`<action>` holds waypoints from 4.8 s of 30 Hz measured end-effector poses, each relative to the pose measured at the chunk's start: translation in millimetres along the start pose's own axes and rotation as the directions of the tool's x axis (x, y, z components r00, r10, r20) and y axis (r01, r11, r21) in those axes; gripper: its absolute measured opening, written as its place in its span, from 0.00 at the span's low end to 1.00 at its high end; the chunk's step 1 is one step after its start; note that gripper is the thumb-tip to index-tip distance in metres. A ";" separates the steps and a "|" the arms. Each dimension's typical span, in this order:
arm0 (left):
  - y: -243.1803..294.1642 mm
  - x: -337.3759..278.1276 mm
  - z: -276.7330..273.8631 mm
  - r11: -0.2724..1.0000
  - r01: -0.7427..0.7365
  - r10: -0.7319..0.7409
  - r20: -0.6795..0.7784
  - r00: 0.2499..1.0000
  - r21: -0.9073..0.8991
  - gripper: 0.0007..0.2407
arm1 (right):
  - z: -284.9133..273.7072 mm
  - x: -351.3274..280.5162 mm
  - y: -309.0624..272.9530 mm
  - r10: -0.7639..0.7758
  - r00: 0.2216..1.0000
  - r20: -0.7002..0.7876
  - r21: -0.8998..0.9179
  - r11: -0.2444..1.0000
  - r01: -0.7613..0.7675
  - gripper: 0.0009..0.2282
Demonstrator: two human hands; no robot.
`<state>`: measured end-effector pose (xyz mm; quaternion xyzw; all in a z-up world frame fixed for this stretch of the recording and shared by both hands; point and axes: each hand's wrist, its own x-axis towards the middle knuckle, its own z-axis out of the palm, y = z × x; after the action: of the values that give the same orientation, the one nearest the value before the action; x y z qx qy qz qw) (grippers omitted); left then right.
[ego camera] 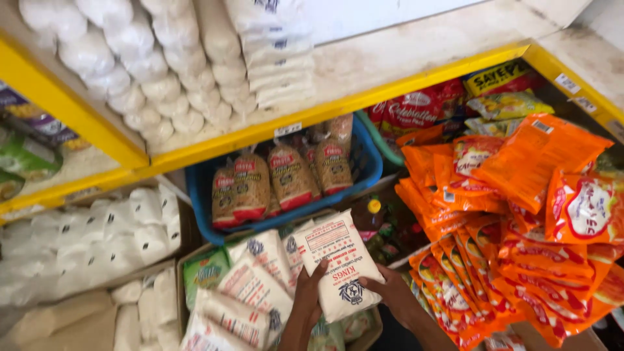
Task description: Organizing and stocking yellow grocery store shelves with bags of dry goods such as sugar, flour, and pasta.
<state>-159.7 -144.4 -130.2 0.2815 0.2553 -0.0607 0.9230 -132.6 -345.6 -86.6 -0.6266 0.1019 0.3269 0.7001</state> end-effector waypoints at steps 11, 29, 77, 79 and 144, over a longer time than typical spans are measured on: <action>123.7 79.1 143.2 0.978 -0.170 0.125 0.311 0.942 0.124 0.22 | -5.4 57.4 -153.5 -0.087 0.990 -0.108 -0.150 0.986 0.070 0.24; 214.1 352.2 238.5 0.121 -0.594 0.553 0.443 0.705 0.795 0.36 | -32.2 379.8 -369.1 -0.729 0.674 -0.120 -0.637 0.577 0.511 0.22; -135.3 -38.7 -169.4 0.869 0.088 -0.006 -0.168 0.986 0.487 0.14 | 40.9 103.1 59.8 -0.538 0.790 0.294 -0.477 0.633 0.609 0.17; -144.0 -59.6 -182.1 0.886 0.149 -0.054 -0.222 0.974 0.439 0.14 | 40.4 89.4 110.6 -0.374 0.875 0.309 -0.428 0.766 0.479 0.16; 103.1 133.3 158.4 0.862 -0.438 0.316 0.408 0.857 0.254 0.27 | -58.0 74.0 -137.7 -0.507 0.848 -0.152 -0.347 0.831 0.435 0.22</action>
<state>50.8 -141.4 -34.6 0.4652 0.0105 0.0317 0.8846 20.1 -376.0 -27.1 -0.7653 -0.0247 0.0771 0.6385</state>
